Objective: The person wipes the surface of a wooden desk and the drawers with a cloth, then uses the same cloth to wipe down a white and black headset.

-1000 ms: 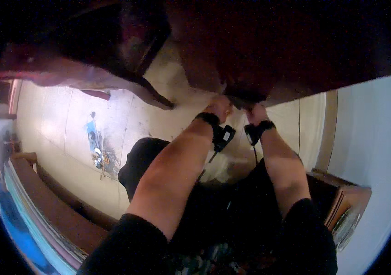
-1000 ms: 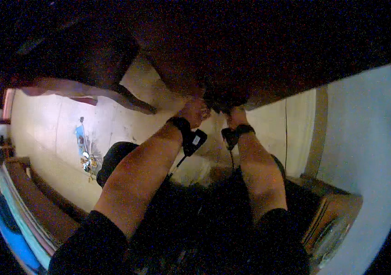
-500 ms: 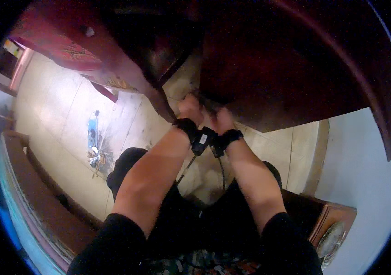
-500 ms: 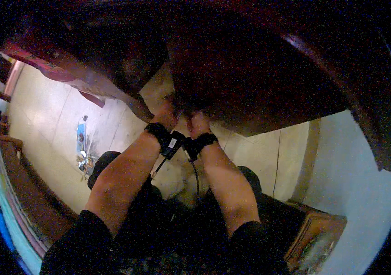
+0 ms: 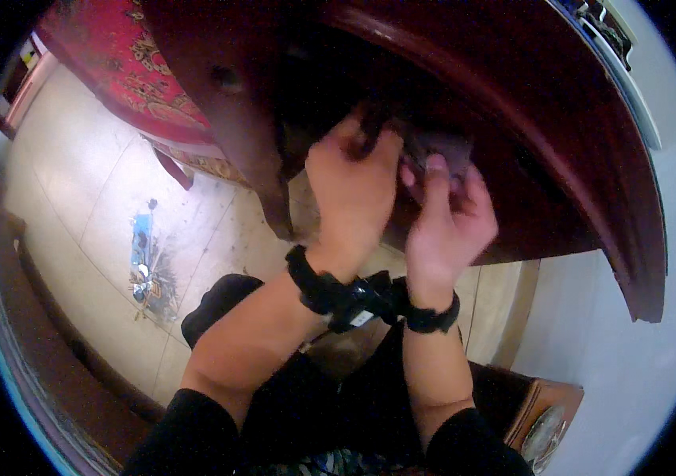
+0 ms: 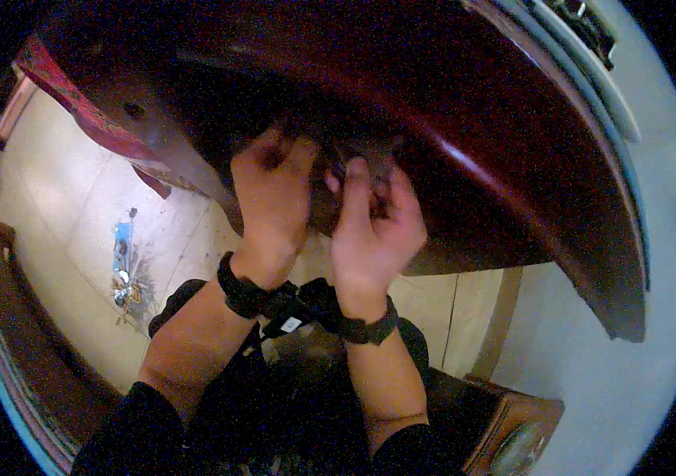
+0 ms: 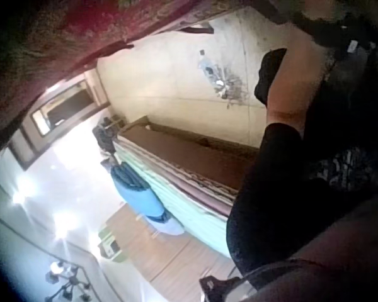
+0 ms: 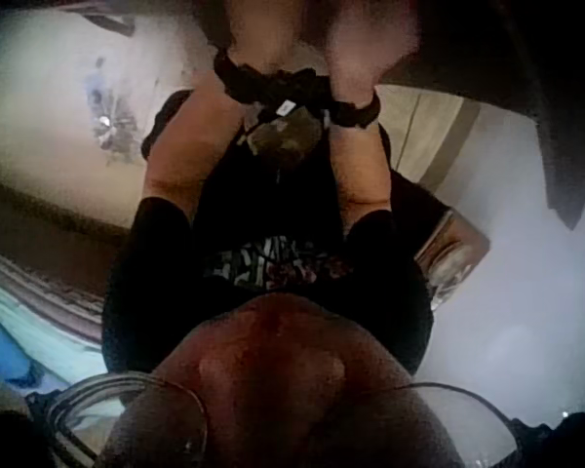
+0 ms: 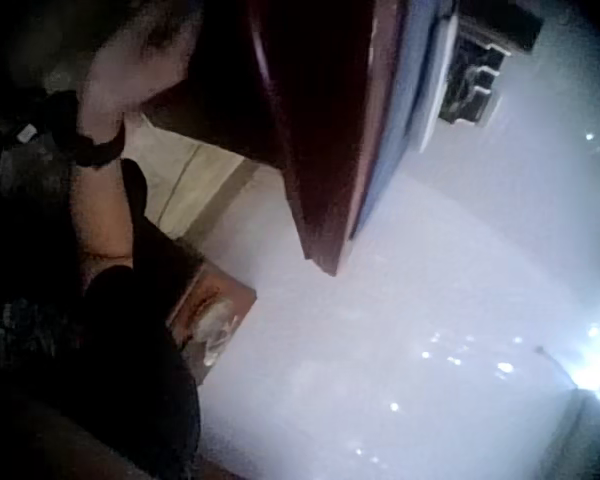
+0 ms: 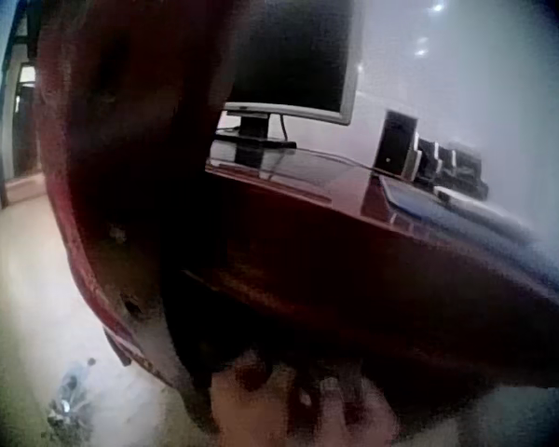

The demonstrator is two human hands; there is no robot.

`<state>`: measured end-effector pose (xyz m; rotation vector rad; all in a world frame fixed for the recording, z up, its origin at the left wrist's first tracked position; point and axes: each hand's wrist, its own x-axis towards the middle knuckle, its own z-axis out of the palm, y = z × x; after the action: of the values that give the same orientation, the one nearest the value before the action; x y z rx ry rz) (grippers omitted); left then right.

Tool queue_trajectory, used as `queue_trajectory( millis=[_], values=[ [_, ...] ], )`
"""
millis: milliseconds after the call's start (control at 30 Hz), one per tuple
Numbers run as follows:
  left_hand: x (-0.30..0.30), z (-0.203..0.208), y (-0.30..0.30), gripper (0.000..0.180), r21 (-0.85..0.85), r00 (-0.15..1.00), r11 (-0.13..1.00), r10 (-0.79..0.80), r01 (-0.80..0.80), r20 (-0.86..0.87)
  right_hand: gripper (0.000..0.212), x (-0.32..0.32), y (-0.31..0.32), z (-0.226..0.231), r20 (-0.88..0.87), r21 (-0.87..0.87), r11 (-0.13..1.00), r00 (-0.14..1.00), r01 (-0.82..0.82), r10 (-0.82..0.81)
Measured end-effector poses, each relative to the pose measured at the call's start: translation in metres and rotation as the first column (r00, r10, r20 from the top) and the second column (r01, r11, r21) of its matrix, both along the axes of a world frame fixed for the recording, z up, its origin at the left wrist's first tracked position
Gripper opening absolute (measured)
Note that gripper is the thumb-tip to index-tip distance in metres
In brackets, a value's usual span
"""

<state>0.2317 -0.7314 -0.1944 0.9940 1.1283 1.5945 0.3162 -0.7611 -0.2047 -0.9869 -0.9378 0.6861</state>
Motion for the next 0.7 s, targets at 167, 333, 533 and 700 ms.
queue_trajectory(
  millis=[167,333,533,700],
  values=[
    [0.020,-0.018,-0.005,0.022,0.257,0.954,0.944,0.253,-0.207,-0.162,0.032,0.017,0.017,0.000,0.689,0.491,0.863,0.553,0.117,-0.467],
    [0.010,-0.024,0.013,0.017,0.191,0.964,0.969,0.193,-0.158,-0.182,0.033,0.018,0.033,0.010,0.840,0.455,0.888,0.300,0.062,-0.452],
    [-0.001,-0.025,0.023,0.017,0.060,0.975,0.987,0.137,-0.150,0.177,0.039,0.008,0.051,0.027,0.914,0.374,0.926,0.195,-0.058,-0.356],
    [-0.022,-0.008,0.003,0.021,0.190,0.937,0.952,0.277,-0.239,-0.211,0.026,-0.015,0.062,0.037,0.899,0.424,0.900,-0.071,-0.105,-0.432]
  ],
)
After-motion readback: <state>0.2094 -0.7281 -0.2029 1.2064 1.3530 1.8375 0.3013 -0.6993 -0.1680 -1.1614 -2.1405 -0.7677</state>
